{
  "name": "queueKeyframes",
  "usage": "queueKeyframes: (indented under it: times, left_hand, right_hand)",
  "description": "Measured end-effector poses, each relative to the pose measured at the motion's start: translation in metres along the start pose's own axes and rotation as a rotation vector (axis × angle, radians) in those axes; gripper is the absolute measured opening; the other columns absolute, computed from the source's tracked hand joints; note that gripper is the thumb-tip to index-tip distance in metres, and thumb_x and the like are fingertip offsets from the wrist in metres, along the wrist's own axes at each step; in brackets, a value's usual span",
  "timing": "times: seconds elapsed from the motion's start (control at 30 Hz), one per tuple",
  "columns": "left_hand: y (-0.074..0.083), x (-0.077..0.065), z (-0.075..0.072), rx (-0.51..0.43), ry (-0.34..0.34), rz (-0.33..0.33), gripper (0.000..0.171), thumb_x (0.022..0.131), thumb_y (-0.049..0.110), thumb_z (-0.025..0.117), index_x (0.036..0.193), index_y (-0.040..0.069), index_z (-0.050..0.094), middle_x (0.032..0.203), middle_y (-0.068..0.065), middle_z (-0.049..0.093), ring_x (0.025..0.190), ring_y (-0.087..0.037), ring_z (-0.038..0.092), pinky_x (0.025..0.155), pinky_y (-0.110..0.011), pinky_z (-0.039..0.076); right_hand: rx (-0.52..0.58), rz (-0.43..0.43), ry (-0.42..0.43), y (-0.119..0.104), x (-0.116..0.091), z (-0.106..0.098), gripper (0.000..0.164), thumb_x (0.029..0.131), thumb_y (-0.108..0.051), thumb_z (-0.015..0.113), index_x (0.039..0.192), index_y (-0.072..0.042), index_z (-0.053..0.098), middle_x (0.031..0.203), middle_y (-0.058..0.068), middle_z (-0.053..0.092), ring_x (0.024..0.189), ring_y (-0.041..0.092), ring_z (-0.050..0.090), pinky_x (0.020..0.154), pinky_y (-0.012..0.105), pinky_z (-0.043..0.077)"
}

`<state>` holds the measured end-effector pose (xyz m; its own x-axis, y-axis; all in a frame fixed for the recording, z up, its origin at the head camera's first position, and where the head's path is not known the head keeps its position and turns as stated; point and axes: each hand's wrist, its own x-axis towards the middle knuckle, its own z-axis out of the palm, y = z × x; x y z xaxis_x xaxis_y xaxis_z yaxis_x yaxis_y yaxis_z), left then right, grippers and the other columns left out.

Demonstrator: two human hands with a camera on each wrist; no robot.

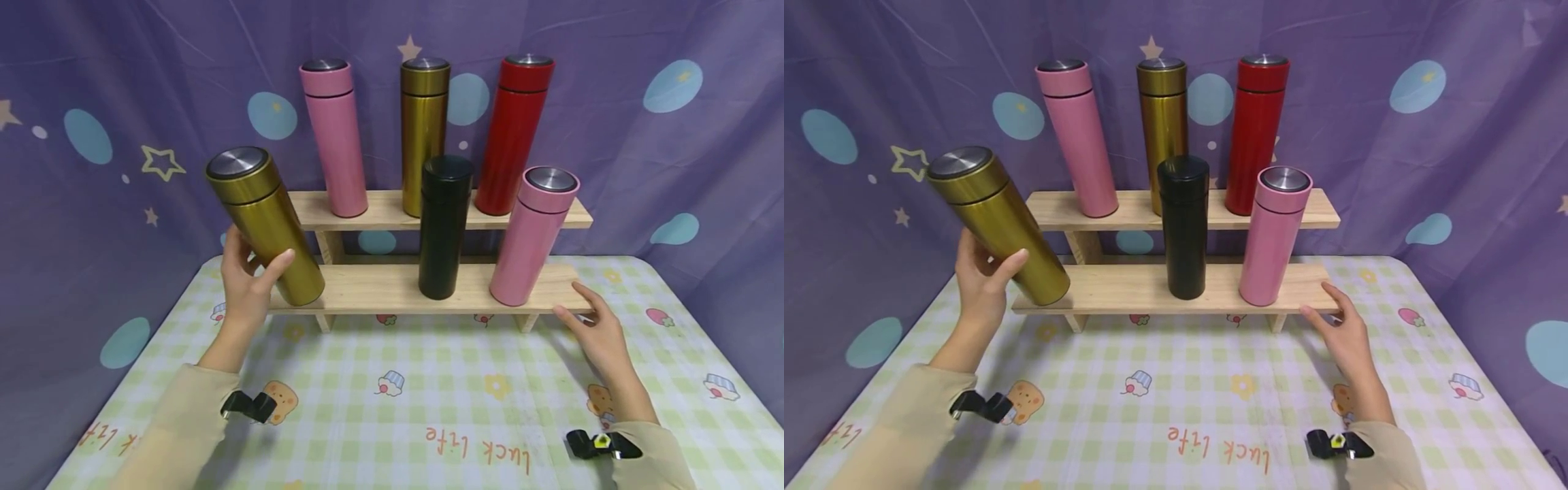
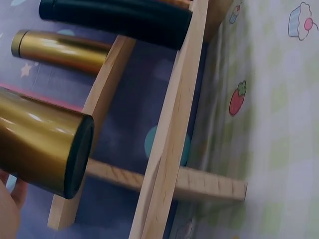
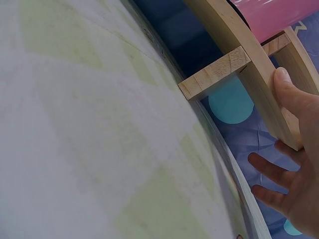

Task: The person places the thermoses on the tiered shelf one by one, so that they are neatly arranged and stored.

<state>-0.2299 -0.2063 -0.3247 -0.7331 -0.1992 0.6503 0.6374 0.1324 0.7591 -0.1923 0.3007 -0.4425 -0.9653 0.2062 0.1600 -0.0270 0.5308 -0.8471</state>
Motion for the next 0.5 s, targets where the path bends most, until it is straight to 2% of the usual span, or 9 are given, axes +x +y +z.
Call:
queueKeyframes:
  times: [0.2,0.5]
  left_hand:
    - [0.001,-0.002,0.016,0.044,-0.061,-0.039,0.066,0.080,0.002,0.074,0.140,0.015,0.050,0.119,0.002,0.059,0.108,-0.018,0.054,0.089,-0.031,0.042]
    - [0.003,-0.008,0.035,0.040,-0.174,0.002,0.069,0.078,-0.005,0.076,0.141,0.005,0.048,0.119,0.002,0.059,0.103,-0.018,0.057,0.085,-0.029,0.047]
  right_hand:
    - [-0.003,-0.001,-0.005,0.000,0.000,0.000,0.075,0.097,-0.042,0.063,0.157,-0.014,0.028,0.149,0.029,0.038,0.121,0.046,0.047,0.100,0.064,0.035]
    - [-0.007,-0.011,-0.009,0.000,0.000,0.000,0.075,0.097,-0.042,0.062,0.157,-0.014,0.028,0.153,0.026,0.032,0.121,0.047,0.047,0.100,0.064,0.035]
